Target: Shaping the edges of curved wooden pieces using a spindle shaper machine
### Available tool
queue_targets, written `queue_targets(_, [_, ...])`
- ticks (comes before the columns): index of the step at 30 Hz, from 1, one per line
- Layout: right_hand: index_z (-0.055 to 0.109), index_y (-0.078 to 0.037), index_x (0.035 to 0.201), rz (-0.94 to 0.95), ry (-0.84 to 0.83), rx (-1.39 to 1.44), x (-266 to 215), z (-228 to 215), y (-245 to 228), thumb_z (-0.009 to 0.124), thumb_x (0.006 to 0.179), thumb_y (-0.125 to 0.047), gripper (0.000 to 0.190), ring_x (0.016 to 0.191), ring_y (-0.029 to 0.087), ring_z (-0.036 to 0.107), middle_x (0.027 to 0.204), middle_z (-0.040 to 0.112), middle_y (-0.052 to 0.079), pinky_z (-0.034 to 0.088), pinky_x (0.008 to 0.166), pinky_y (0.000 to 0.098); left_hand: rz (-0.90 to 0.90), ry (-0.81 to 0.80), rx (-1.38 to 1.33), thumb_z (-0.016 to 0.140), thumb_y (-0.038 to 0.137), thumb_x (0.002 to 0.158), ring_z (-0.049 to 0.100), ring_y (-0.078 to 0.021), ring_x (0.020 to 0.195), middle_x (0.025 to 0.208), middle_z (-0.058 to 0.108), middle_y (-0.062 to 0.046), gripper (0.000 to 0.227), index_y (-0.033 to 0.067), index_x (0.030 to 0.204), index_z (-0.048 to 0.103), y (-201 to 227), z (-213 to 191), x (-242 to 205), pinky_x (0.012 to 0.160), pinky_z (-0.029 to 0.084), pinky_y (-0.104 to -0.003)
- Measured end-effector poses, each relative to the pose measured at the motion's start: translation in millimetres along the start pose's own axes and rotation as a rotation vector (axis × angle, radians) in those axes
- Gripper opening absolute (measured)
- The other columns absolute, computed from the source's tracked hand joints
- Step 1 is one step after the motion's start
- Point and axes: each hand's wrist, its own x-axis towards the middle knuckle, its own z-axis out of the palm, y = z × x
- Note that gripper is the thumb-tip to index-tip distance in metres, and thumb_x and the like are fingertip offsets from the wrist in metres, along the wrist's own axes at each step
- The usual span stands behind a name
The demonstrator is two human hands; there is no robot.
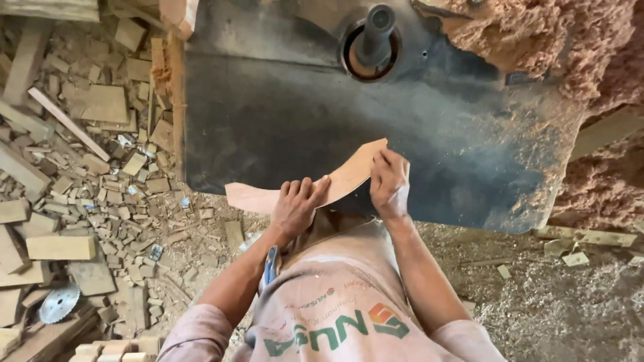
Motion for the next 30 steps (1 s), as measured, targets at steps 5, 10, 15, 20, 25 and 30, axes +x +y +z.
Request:
queue_targets(5, [0.064,-0.007,0.09,-0.015,0.001,0.071,34,-5,28,0.059,0.101,-0.014,0.015,0.086,0.033,0.056,0.09,0.053,0.009,0.05,0.084,0.0422,0.015,-0.117,-0.073,0.071,0.014,0.073,0.058,-0.0333,0.087,0.103,0.055,-0.011,0.085,0.0212,0.154,0.047,-10,-31,15,0.087,0.044,-0.046])
queue_targets(10, [0.073,-0.003,0.12,-0.105,0.259,-0.27,21,-41,139,0.074,0.101,-0.006,0.02,0.105,0.035,0.067,0.109,0.071,0.016,0.05,0.097,0.0453,-0.047,-0.628,-0.26,0.073,0.028,0.068,0.066,-0.0414,0.111,0.126,0.061,-0.015,0.093,0.0185,0.156,0.043,-63,-70,62,0.097,0.051,-0.053])
queue_targets(15, [0.073,0.001,0.124,0.04,0.162,-0.618,-2,-101,138,0.08,0.098,-0.017,0.032,0.111,0.038,0.061,0.119,0.07,0.021,0.042,0.101,0.052,-0.341,-0.564,-0.459,0.065,0.034,0.075,0.065,-0.0352,0.091,0.106,0.068,-0.013,0.038,0.0125,0.107,0.064,-142,-60,97,0.079,0.049,-0.046])
queue_targets(20, [0.064,0.007,0.137,0.026,0.276,-0.526,-9,-74,82,0.082,0.1,-0.019,0.049,0.122,0.047,0.052,0.129,0.06,0.028,0.036,0.104,0.0591,-0.303,-0.473,-0.215,0.069,0.044,0.084,0.045,-0.0422,0.133,0.143,0.051,-0.025,0.084,0.0128,0.155,0.035,-155,-41,92,0.113,0.036,-0.052])
queue_targets(25, [0.076,-0.009,0.111,0.212,0.139,-0.119,-30,13,43,0.089,0.09,-0.023,0.029,0.079,0.03,0.063,0.092,0.068,0.009,0.049,0.073,0.0402,-0.518,-0.543,-0.104,0.07,0.061,0.089,0.039,-0.0366,0.147,0.151,0.048,-0.02,0.101,0.0141,0.164,0.022,-160,-33,72,0.121,0.028,-0.052])
queue_targets(30, [0.071,-0.004,0.101,0.648,0.003,0.397,-1,72,-9,0.073,0.102,-0.031,0.028,0.05,0.022,0.068,0.073,0.072,0.015,0.053,0.046,0.0334,-0.422,-0.431,-0.089,0.067,0.063,0.09,0.043,-0.0305,0.14,0.139,0.056,-0.014,0.086,0.012,0.154,0.041,-186,1,59,0.117,0.034,-0.045])
